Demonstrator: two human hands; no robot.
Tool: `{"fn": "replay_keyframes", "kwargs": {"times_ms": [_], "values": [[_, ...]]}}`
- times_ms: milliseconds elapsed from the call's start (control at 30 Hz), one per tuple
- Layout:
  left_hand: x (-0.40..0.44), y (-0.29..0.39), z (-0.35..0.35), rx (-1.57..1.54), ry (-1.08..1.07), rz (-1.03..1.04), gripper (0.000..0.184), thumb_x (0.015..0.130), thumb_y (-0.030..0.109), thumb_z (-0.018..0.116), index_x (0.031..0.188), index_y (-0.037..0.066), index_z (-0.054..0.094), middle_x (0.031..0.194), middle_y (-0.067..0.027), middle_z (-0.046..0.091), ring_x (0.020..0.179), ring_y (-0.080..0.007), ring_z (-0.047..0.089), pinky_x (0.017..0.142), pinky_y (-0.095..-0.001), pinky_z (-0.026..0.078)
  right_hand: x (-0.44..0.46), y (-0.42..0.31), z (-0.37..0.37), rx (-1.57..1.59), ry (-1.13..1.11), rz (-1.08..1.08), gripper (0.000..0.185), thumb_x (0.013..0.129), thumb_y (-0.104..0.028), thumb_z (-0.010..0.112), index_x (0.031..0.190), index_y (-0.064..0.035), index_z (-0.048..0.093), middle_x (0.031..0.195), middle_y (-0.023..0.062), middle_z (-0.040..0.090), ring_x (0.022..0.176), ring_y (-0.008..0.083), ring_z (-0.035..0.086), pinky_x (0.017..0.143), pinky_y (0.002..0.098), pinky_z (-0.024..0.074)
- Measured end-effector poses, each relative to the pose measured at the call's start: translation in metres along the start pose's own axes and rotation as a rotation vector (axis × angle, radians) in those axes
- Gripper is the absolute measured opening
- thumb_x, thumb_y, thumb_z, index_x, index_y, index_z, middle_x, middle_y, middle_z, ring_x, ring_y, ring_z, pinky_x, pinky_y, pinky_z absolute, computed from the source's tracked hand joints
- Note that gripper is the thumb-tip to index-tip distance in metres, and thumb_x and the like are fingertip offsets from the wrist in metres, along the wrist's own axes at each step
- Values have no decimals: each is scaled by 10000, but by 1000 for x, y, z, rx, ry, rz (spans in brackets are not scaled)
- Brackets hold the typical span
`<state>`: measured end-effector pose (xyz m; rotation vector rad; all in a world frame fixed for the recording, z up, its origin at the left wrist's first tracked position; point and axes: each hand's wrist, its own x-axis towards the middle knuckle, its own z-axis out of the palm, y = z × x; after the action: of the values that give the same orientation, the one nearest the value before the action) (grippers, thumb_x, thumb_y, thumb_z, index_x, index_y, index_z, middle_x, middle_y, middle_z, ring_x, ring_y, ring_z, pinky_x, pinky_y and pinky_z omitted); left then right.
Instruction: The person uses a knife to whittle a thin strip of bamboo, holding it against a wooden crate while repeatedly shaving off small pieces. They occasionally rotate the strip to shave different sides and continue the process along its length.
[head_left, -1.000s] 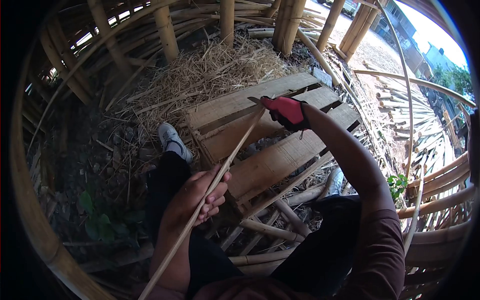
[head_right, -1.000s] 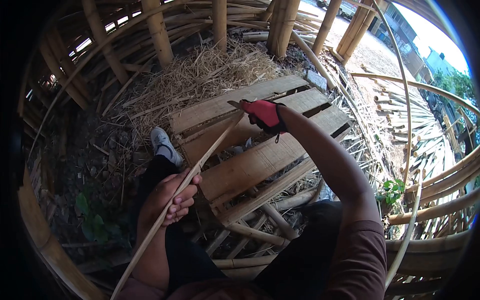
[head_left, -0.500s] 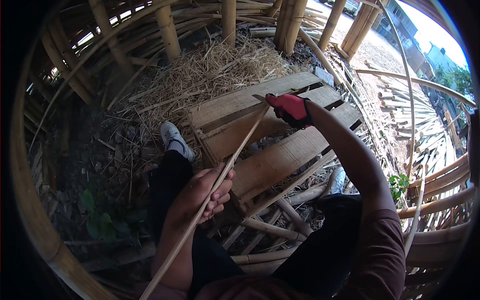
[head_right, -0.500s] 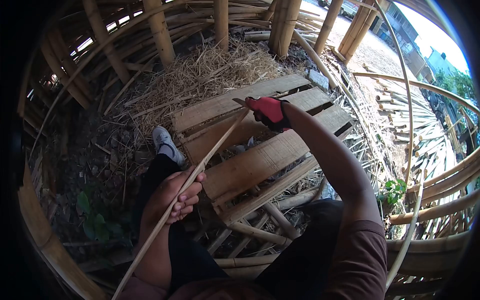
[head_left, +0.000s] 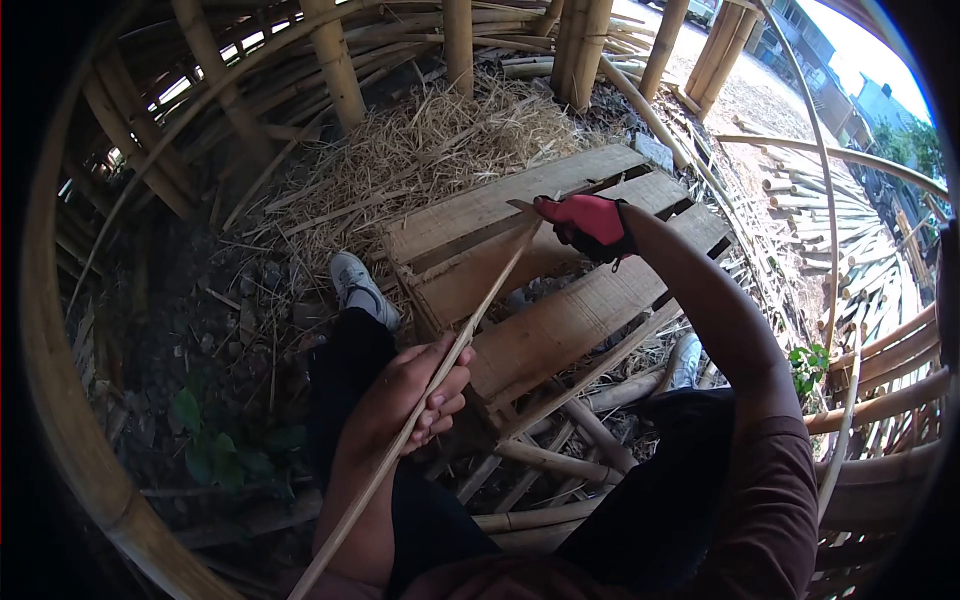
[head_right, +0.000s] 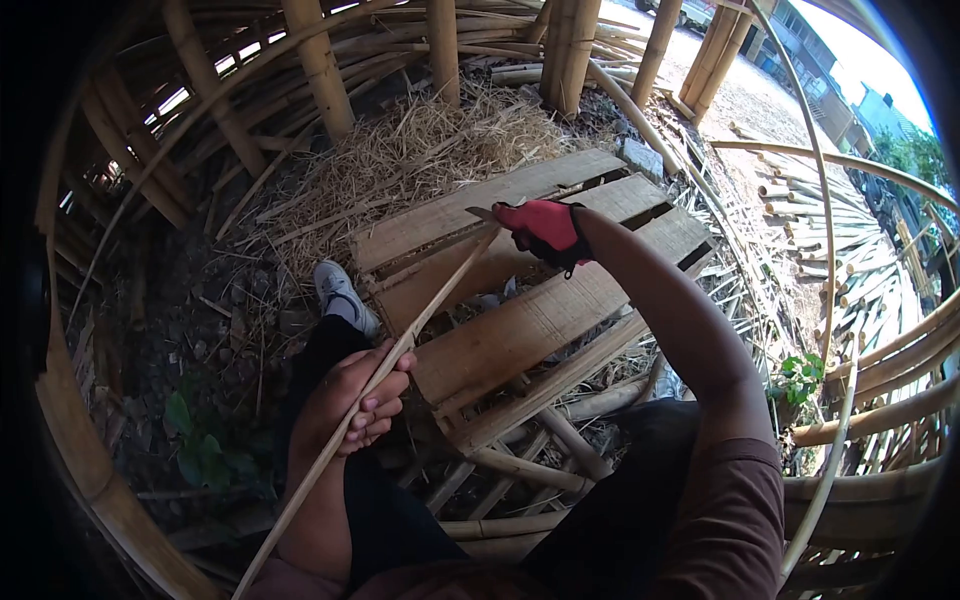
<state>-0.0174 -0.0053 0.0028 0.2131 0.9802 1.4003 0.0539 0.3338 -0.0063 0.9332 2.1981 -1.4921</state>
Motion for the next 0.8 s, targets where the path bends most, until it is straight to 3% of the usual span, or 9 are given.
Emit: {"fn": "replay_keyframes", "kwargs": {"times_ms": [133,200,267,433,467,667,733,800], "values": [[0,1,3,17,15,-9,316,1070,316,332,957,41,439,508,57,361,299,-25,330,259,-158,302,9,5,-12,64,68,86,627,868,-735,505,644,-149,513,496,-67,395,380,67,350,368,248,278],[-1,1,2,2,10,-10,315,1070,317,334,959,41,438,507,57,363,299,-24,330,259,-157,302,4,0,-2,20,-24,15,637,858,-744,509,643,-145,515,497,-64,400,380,67,356,367,246,281],[-2,-2,1,-20,13,-23,314,1070,318,335,961,41,438,507,57,364,299,-23,330,260,-156,302,13,3,-16,-37,58,66,646,847,-757,506,661,-138,521,495,-66,391,377,69,356,359,244,297],[-2,0,3,-32,12,-27,313,1070,316,331,961,41,434,509,57,365,302,-18,332,262,-152,302,8,-6,-10,31,-16,117,656,851,-760,490,664,-132,525,511,-54,394,369,89,356,358,262,302],[-3,-1,2,-32,17,-32,313,1070,316,331,961,41,434,509,57,365,302,-18,332,262,-152,302,14,-1,-15,-15,74,61,652,849,-758,497,665,-132,528,526,-43,402,375,90,358,362,269,294],[-2,-1,2,-26,-6,-20,311,1072,312,326,960,43,434,509,57,361,305,-19,333,266,-151,305,-3,-15,10,-86,-14,-69,679,863,-765,455,673,-116,523,529,-37,397,419,88,385,392,262,293],[0,1,3,-12,10,-13,312,1073,311,322,961,43,435,508,56,359,305,-22,330,270,-152,307,-8,-17,6,-158,94,-177,675,902,-736,405,721,-105,564,557,-17,432,451,125,404,436,299,335],[2,7,4,7,-9,-3,311,1074,310,320,963,43,435,508,55,358,304,-23,327,270,-154,306,-8,-19,19,-73,-32,-3,714,859,-796,404,675,-116,524,526,-42,419,407,92,355,387,270,269]]}}
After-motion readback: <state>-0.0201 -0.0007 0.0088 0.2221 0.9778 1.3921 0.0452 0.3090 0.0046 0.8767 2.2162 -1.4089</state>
